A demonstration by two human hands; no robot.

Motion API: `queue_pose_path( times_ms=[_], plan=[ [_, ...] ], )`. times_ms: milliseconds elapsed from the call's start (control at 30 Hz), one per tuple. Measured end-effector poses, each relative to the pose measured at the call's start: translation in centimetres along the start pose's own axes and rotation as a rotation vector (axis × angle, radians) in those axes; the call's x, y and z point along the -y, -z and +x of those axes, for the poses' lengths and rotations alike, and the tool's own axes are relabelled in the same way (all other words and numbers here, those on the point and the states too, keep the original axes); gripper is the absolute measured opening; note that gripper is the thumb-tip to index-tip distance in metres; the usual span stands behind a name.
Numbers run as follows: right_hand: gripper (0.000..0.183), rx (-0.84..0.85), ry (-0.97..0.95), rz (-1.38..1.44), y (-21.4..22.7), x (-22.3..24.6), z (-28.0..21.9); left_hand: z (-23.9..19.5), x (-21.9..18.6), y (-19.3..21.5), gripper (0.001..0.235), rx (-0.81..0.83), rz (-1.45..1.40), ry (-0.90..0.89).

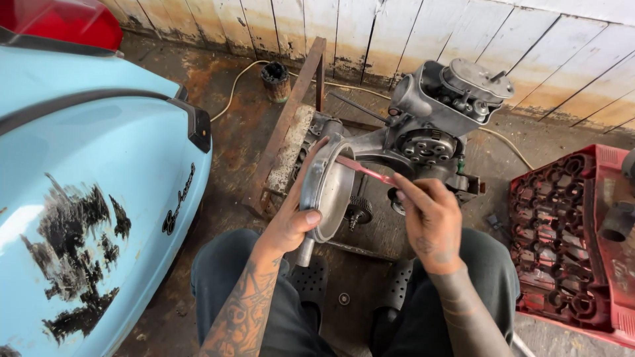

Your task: Cleaning a motorcycle engine component using a toothbrush after working on the main engine block.

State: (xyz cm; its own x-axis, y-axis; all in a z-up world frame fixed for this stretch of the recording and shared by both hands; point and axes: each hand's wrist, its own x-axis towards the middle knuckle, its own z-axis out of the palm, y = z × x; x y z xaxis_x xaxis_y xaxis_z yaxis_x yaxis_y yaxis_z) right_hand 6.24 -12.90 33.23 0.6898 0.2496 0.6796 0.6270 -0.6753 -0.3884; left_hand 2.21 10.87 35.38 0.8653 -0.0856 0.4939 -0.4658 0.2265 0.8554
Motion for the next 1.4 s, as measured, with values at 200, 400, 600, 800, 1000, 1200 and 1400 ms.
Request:
queue_pose_path(
  times_ms=[200, 400, 600, 800, 1000, 1200, 1400],
  plan=[
    [0.026, 0.625, -0.143, 0.706, 2.5, 2.0, 0.5, 0.2, 1.6, 2.1, 0.120, -0.146, 0.064, -0.019],
    [0.025, 0.691, -0.168, 0.844, 2.0, 0.3, 0.6, -0.3, 0.3, 1.4, 0.123, -0.044, 0.046, 0.019],
    [0.024, 0.093, -0.069, 0.086, 2.9, -1.7, 0.8, -0.9, 4.3, 0.7, 0.095, 0.105, -0.122, -0.199],
    [0.018, 0.402, -0.165, 0.491, 3.1, 1.1, 0.2, -5.5, 14.7, 7.1, 0.082, -0.181, -0.568, 0.253],
    [0.019, 0.236, -0.171, 0.482, 2.9, -1.6, -0.5, -3.9, 8.4, 3.7, 0.080, -0.258, -0.555, 0.265],
    [0.017, 0.331, -0.076, 0.475, 3.5, 1.7, 0.4, -3.5, 6.8, 1.6, 0.082, -0.423, -0.540, 0.099],
    [0.017, 0.245, -0.048, 0.390, 3.6, 1.6, 0.2, -2.3, 5.4, 0.8, 0.076, -0.350, -0.532, 0.036]
  ],
)
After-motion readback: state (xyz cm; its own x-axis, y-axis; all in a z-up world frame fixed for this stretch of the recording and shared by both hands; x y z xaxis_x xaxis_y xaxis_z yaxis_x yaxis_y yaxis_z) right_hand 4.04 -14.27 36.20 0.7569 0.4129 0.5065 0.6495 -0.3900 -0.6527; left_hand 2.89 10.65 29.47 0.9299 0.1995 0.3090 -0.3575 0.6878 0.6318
